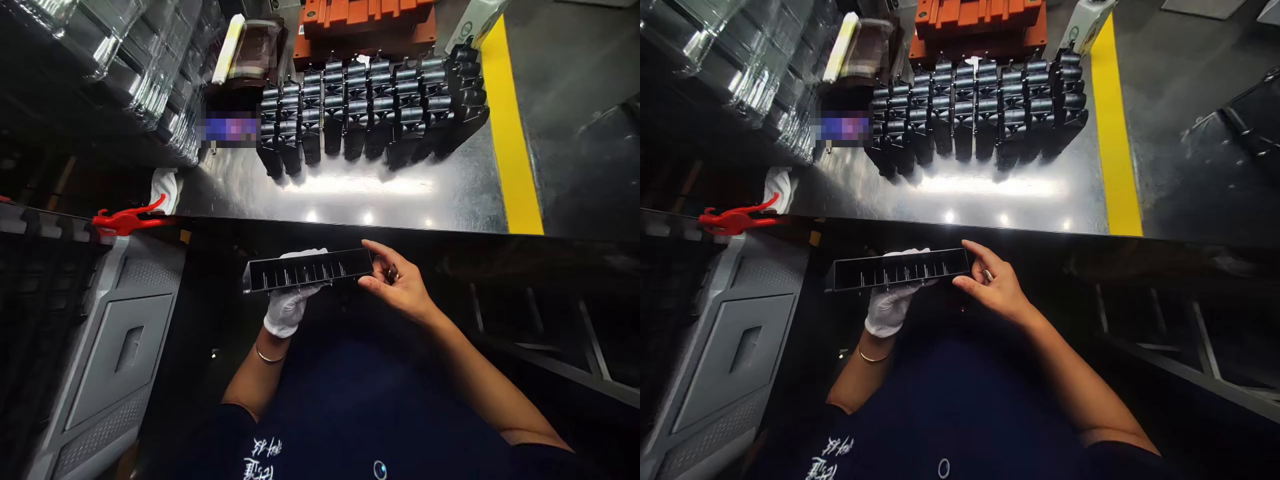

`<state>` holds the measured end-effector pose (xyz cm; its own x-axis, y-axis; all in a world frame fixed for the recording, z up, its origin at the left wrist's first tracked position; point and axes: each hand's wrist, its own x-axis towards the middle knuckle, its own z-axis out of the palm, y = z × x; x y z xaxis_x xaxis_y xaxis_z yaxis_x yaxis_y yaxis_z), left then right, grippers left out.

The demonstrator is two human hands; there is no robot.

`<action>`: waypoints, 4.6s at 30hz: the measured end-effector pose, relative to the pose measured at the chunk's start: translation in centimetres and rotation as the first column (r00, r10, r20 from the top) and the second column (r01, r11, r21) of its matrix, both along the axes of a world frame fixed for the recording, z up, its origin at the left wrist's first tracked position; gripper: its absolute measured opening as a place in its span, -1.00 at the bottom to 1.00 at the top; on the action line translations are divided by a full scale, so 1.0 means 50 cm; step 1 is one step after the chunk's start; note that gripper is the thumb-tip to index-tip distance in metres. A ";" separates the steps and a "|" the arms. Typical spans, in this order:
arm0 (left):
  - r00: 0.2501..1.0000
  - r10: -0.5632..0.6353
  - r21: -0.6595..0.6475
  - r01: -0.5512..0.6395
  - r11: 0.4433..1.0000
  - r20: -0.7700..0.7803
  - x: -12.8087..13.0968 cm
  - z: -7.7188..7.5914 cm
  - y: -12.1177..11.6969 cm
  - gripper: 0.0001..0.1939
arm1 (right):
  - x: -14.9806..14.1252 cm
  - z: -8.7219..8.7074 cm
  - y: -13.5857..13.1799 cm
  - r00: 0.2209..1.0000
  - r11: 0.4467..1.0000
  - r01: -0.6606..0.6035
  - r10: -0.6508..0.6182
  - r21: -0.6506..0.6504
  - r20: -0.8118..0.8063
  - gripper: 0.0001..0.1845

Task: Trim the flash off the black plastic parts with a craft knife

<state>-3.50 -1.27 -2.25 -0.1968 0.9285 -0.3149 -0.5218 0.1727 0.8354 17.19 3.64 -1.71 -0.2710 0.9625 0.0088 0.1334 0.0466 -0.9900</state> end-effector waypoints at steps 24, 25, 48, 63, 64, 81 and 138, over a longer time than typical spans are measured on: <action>0.769 0.547 0.401 -0.411 0.819 -0.330 0.086 0.030 0.066 -0.28 | -0.111 -0.001 -0.055 0.979 0.990 0.047 -0.072 -0.134 -0.190 -0.68; 0.769 0.548 0.416 -0.403 0.815 -0.330 0.085 0.031 0.065 -0.24 | -0.113 -0.001 -0.056 0.979 0.990 0.059 -0.082 -0.126 -0.187 -0.68; 0.807 0.566 0.343 -0.490 0.802 -0.170 0.033 0.112 0.053 -0.39 | -0.052 -0.098 -0.059 0.949 0.943 0.304 -0.312 -0.133 -0.045 -0.57; 0.926 0.375 0.088 -0.370 0.925 -0.046 0.056 0.096 0.047 -0.35 | -0.047 0.014 -0.018 0.995 0.874 0.078 -0.095 0.479 0.010 -0.88; 0.933 0.357 0.077 -0.354 0.932 -0.038 0.052 0.096 0.048 -0.34 | -0.046 0.012 -0.015 0.994 0.871 0.086 -0.105 0.484 0.012 -0.89; 0.999 0.003 -0.158 0.005 0.987 0.051 0.020 0.085 0.061 -0.64 | -0.013 0.051 -0.028 0.944 0.833 -0.329 0.308 0.445 0.121 -0.86; 0.627 -0.776 -0.136 0.765 0.629 -0.067 -0.022 0.079 0.036 -0.43 | 0.024 0.080 0.069 0.944 0.875 -0.165 0.007 0.455 0.330 -0.74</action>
